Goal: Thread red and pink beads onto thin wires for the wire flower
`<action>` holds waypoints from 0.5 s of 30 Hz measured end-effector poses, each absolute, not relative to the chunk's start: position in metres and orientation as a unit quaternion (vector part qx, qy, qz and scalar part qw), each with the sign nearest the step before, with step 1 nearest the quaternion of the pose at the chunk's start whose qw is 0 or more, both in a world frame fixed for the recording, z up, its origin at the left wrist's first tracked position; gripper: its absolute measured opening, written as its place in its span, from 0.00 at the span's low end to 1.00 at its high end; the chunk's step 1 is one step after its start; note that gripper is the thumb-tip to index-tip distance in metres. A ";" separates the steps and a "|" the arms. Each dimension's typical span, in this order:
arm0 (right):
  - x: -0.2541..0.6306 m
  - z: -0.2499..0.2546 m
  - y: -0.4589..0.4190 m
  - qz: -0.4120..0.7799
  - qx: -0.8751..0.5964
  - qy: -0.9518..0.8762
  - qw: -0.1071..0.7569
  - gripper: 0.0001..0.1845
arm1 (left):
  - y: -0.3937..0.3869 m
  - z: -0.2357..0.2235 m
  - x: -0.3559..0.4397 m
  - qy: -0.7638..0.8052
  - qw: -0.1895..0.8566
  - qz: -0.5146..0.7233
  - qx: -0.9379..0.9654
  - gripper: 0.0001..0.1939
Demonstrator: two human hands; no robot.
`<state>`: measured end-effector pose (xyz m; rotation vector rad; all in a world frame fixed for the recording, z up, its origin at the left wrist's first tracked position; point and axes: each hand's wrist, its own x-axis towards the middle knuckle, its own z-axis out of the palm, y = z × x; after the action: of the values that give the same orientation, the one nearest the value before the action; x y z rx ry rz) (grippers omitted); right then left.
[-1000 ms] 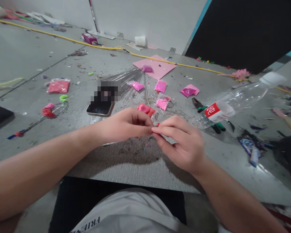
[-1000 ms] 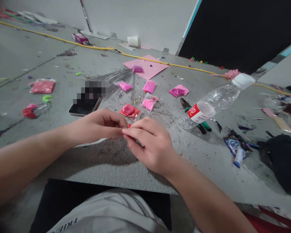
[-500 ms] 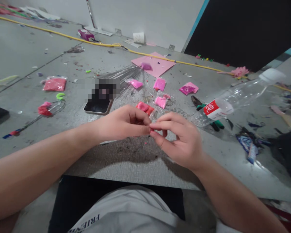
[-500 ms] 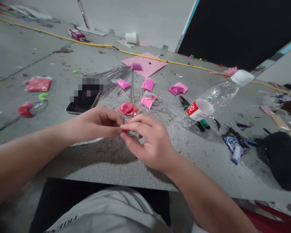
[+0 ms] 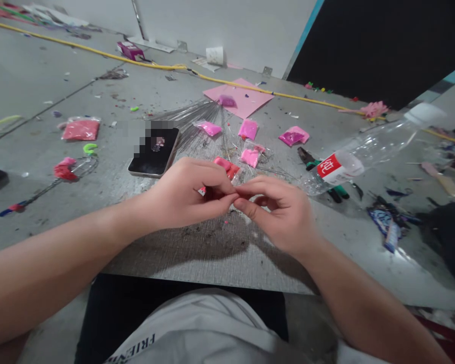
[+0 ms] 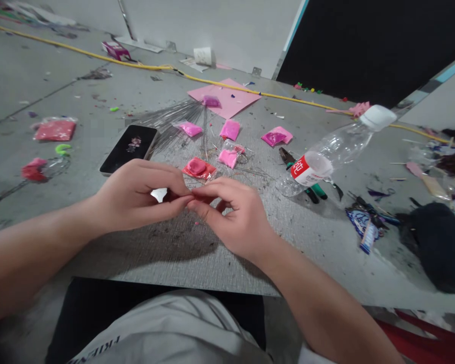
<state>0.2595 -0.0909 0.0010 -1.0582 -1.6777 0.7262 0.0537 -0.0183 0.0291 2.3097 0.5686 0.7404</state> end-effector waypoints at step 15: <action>0.263 -0.003 -0.084 0.555 -0.425 -0.517 0.494 0.21 | -0.004 0.027 0.052 0.206 0.409 0.207 0.865 0.06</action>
<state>0.2633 -0.0844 -0.0028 -1.0292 -1.2525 1.3466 0.0522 -0.0039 0.0269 2.1784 0.5189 0.5207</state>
